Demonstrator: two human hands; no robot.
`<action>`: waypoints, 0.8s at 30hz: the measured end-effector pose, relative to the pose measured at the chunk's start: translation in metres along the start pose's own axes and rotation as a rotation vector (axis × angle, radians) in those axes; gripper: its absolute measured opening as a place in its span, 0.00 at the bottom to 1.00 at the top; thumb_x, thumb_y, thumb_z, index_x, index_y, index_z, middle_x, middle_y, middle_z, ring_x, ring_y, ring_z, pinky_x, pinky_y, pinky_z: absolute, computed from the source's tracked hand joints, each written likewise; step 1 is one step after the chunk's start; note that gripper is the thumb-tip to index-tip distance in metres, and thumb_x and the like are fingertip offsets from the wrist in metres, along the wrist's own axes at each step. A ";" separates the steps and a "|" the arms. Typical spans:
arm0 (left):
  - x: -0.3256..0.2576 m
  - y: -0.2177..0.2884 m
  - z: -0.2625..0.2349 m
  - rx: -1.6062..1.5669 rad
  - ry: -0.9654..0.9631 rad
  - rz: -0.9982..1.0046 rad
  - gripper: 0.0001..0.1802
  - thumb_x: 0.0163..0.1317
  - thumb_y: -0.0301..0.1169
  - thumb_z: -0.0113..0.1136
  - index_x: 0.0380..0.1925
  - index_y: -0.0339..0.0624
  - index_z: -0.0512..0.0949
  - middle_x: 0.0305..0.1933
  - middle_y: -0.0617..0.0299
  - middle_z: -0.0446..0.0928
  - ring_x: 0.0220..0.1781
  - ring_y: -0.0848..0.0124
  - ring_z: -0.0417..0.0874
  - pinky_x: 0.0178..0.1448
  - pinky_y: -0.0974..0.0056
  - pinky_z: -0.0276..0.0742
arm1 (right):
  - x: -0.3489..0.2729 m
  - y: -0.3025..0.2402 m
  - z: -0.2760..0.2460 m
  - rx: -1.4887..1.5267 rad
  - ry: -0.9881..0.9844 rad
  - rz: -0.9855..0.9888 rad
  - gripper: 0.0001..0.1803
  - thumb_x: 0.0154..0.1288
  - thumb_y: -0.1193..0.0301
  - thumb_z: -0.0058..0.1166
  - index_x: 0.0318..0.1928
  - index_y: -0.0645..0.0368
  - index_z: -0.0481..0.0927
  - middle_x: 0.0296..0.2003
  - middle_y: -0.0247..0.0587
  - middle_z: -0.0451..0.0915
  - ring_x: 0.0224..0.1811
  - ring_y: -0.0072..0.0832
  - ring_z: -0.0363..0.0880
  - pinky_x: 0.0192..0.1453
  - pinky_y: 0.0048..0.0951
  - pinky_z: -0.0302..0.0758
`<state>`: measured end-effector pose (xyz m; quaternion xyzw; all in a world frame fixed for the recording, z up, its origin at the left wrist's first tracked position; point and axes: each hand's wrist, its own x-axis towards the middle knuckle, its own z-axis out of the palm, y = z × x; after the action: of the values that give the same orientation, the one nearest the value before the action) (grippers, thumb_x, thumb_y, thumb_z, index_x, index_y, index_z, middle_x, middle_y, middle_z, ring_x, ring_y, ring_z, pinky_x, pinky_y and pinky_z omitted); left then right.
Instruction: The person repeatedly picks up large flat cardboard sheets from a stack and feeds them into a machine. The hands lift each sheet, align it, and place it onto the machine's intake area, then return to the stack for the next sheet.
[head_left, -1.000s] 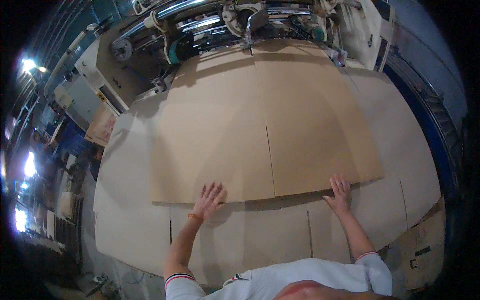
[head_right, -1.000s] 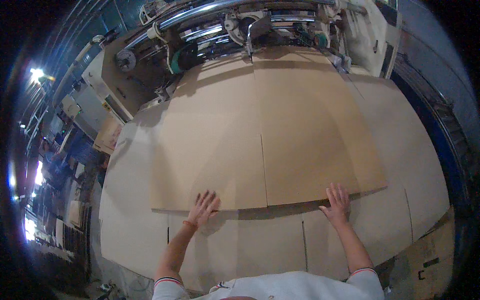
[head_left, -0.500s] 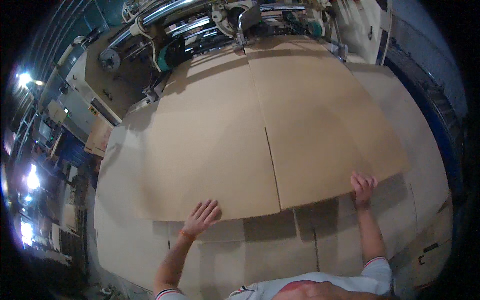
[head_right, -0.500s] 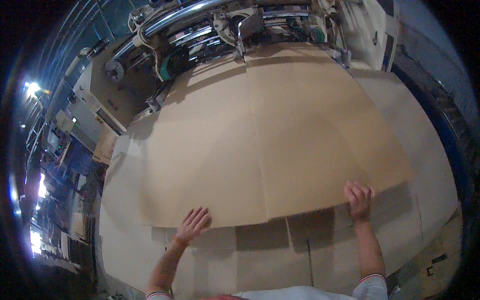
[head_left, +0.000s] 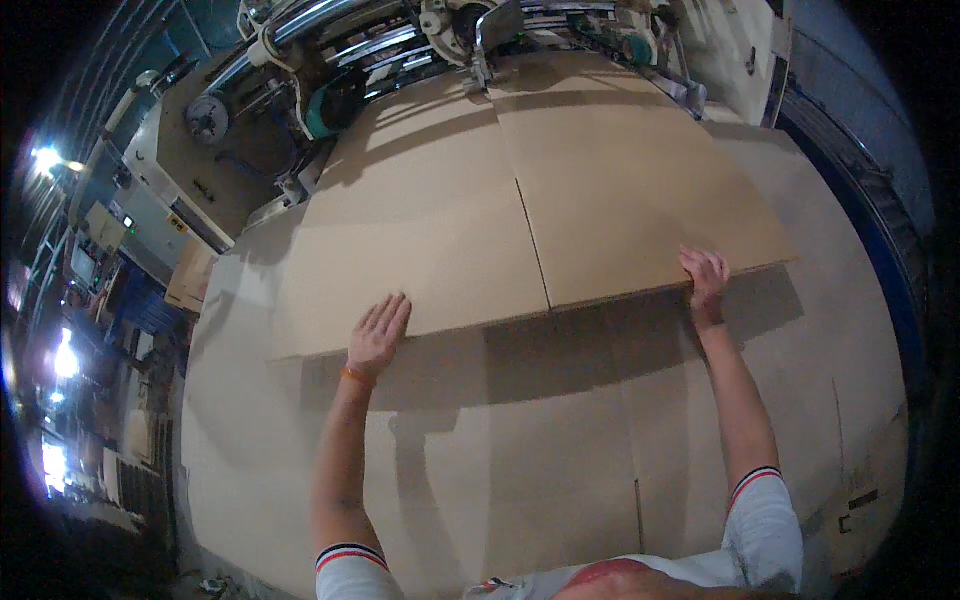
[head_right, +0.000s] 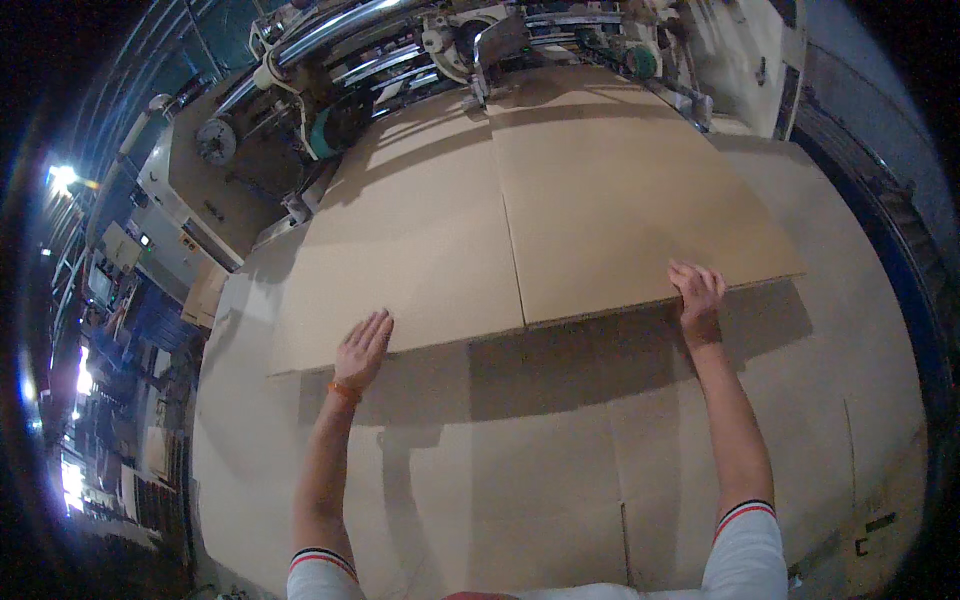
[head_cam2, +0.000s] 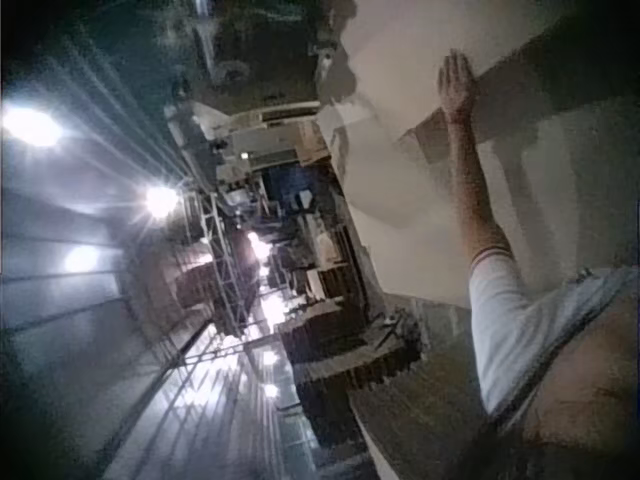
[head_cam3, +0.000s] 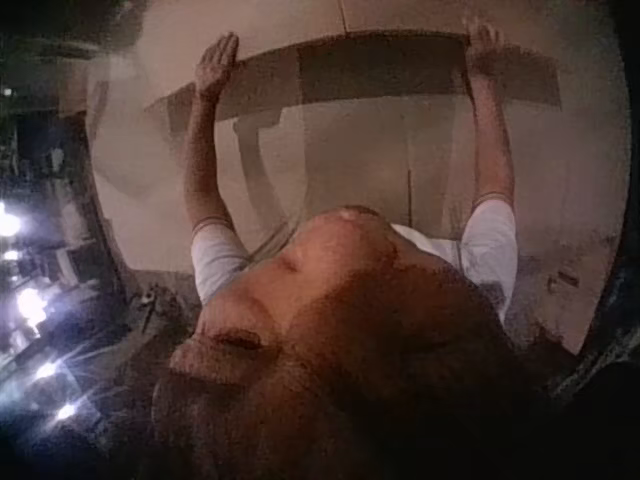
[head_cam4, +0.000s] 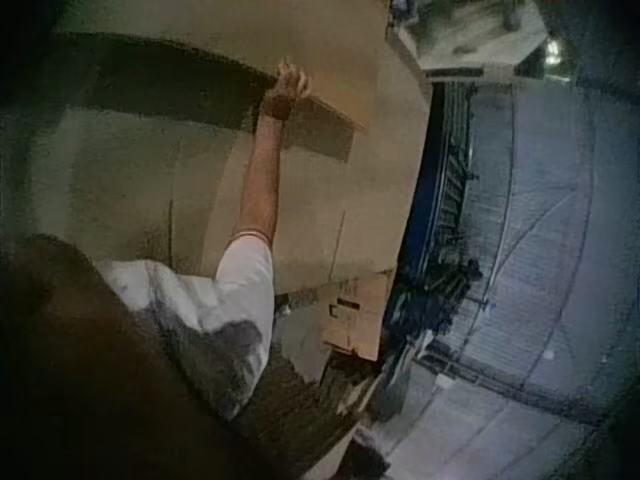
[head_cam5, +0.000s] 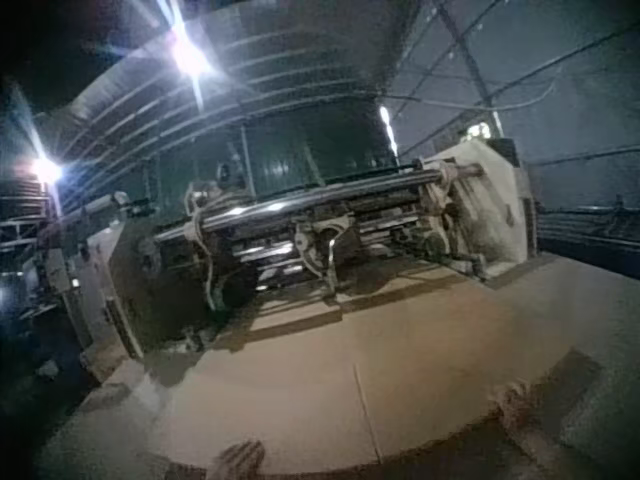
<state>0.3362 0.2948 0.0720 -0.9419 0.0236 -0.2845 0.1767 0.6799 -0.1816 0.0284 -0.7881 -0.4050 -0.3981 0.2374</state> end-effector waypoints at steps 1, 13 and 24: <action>0.008 -0.007 0.007 0.002 0.028 0.014 0.20 0.63 0.31 0.57 0.57 0.47 0.74 0.61 0.61 0.75 0.62 0.64 0.76 0.63 0.58 0.74 | 0.005 0.003 0.008 -0.017 0.025 0.006 0.15 0.65 0.73 0.44 0.51 0.49 0.75 0.55 0.30 0.77 0.59 0.34 0.72 0.66 0.51 0.58; 0.068 -0.060 0.083 0.048 0.023 -0.009 0.22 0.62 0.28 0.53 0.58 0.51 0.73 0.60 0.62 0.75 0.58 0.63 0.78 0.57 0.58 0.77 | 0.067 0.055 0.114 -0.177 0.076 0.051 0.12 0.63 0.71 0.47 0.47 0.48 0.74 0.50 0.30 0.79 0.57 0.35 0.73 0.70 0.52 0.54; 0.080 -0.046 0.084 0.201 -0.116 -0.228 0.28 0.62 0.35 0.54 0.65 0.55 0.67 0.69 0.62 0.65 0.72 0.64 0.62 0.75 0.43 0.48 | 0.063 0.002 0.127 -0.153 0.145 0.155 0.30 0.61 0.71 0.54 0.64 0.54 0.65 0.72 0.41 0.55 0.75 0.39 0.50 0.75 0.53 0.47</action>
<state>0.4459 0.3531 0.0652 -0.9310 -0.1222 -0.2485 0.2379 0.7595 -0.0658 0.0079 -0.8019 -0.2931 -0.4643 0.2354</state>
